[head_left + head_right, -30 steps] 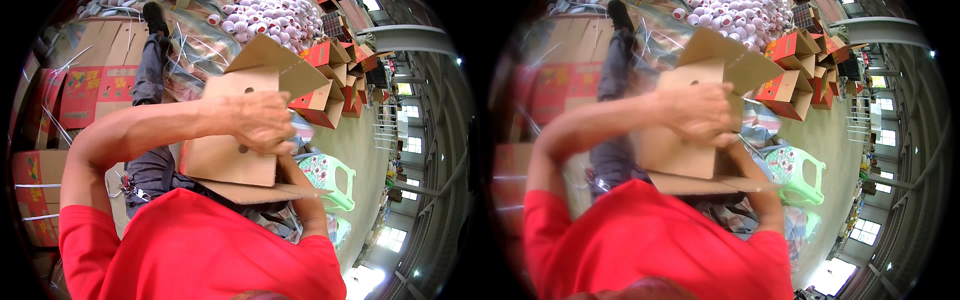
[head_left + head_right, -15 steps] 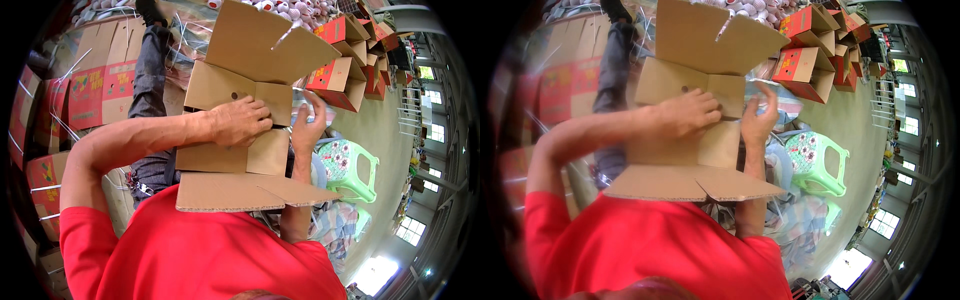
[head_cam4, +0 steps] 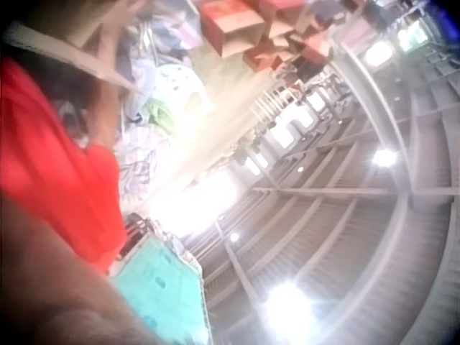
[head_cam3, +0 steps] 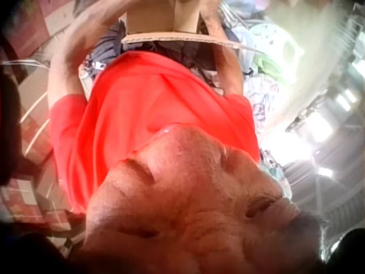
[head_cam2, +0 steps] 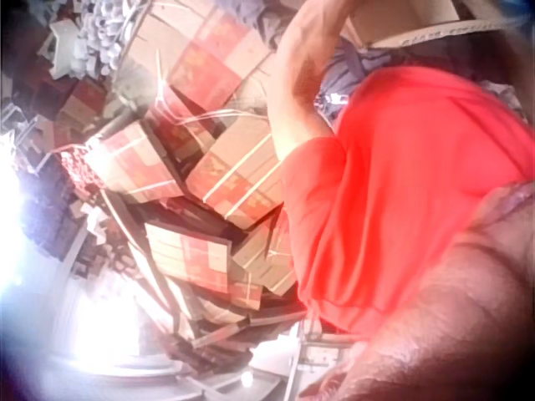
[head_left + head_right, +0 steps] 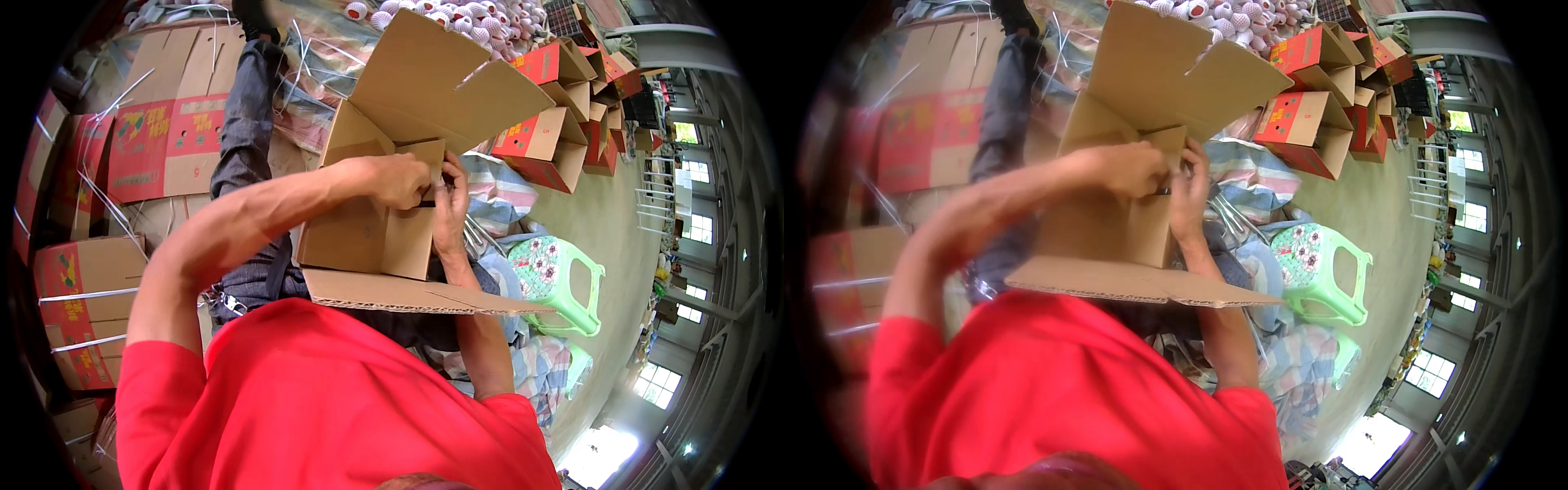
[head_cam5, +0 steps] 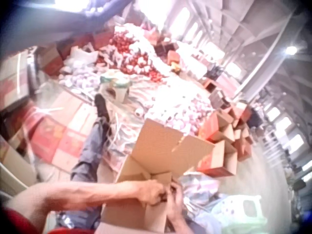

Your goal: The person sits on the floor and repeatedly folds flat cardboard pieces into small boxes. They tuck flaps and press edges to form the box shape, then place each finished box aside. The process is repeated multiple times with identical cardboard pieces.

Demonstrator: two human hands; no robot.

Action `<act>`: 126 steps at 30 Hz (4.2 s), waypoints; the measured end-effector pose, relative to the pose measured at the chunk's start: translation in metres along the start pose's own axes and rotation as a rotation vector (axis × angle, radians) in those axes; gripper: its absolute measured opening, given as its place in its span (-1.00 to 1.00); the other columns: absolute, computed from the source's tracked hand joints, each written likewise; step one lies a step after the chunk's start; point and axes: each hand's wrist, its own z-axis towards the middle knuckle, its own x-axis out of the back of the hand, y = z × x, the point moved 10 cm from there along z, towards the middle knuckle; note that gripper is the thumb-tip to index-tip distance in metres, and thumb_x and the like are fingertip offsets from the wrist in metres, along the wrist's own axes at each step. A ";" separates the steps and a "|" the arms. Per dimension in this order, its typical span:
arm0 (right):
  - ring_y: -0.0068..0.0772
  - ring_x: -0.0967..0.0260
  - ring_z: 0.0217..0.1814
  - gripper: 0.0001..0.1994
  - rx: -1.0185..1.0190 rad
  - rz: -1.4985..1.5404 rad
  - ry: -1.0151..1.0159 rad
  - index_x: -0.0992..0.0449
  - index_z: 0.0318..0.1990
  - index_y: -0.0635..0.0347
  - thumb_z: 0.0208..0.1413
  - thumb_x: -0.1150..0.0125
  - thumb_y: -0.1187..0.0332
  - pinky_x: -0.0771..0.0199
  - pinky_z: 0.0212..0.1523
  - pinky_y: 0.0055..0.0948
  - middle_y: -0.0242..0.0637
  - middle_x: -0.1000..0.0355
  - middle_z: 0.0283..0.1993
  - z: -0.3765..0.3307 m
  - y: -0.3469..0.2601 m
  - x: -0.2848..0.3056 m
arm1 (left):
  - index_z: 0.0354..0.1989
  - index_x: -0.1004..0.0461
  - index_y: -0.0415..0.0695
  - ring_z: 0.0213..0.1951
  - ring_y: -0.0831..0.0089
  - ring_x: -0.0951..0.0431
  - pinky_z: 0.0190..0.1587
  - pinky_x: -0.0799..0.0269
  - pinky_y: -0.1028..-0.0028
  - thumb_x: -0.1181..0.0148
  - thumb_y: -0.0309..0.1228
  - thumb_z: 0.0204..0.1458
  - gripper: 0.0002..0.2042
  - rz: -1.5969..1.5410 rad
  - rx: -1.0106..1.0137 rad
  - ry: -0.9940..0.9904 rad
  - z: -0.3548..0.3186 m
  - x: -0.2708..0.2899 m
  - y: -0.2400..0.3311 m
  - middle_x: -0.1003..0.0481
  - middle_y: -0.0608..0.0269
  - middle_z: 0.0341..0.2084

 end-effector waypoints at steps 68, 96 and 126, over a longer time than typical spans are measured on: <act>0.07 -0.21 0.52 -0.74 0.344 -0.648 -0.305 -0.62 0.00 0.14 0.21 -0.26 0.28 -0.12 0.49 0.10 -0.12 -0.36 0.40 -0.084 0.011 -0.035 | 0.21 -0.44 -0.35 -0.06 0.51 -0.53 0.07 -0.46 0.41 0.11 -0.23 0.50 -0.59 -0.814 0.558 0.331 -0.213 -0.037 -0.021 -0.60 0.23 -0.09; 0.16 -0.55 0.25 -0.85 0.476 -0.711 -0.498 -0.52 -0.17 0.35 0.09 -0.28 0.59 -0.63 0.22 -0.04 0.03 -0.59 0.15 -0.148 -0.053 -0.025 | 0.35 -0.40 -0.12 0.41 0.03 -0.30 0.37 -0.28 0.05 -0.17 -0.31 0.11 -0.43 0.331 -0.100 0.176 -0.221 -0.027 -0.023 -0.39 0.07 0.35; 0.01 -0.43 -0.04 -0.77 0.196 -0.790 -0.331 -0.52 -0.18 0.26 -0.01 -0.33 0.42 -0.45 0.08 -0.15 -0.14 -0.45 -0.11 -0.122 0.030 0.015 | -0.09 -0.54 -0.18 0.04 0.01 -0.46 0.15 -0.33 0.08 -0.31 -0.34 0.09 -0.74 -0.046 -0.028 0.041 -0.165 -0.002 0.013 -0.49 0.02 -0.12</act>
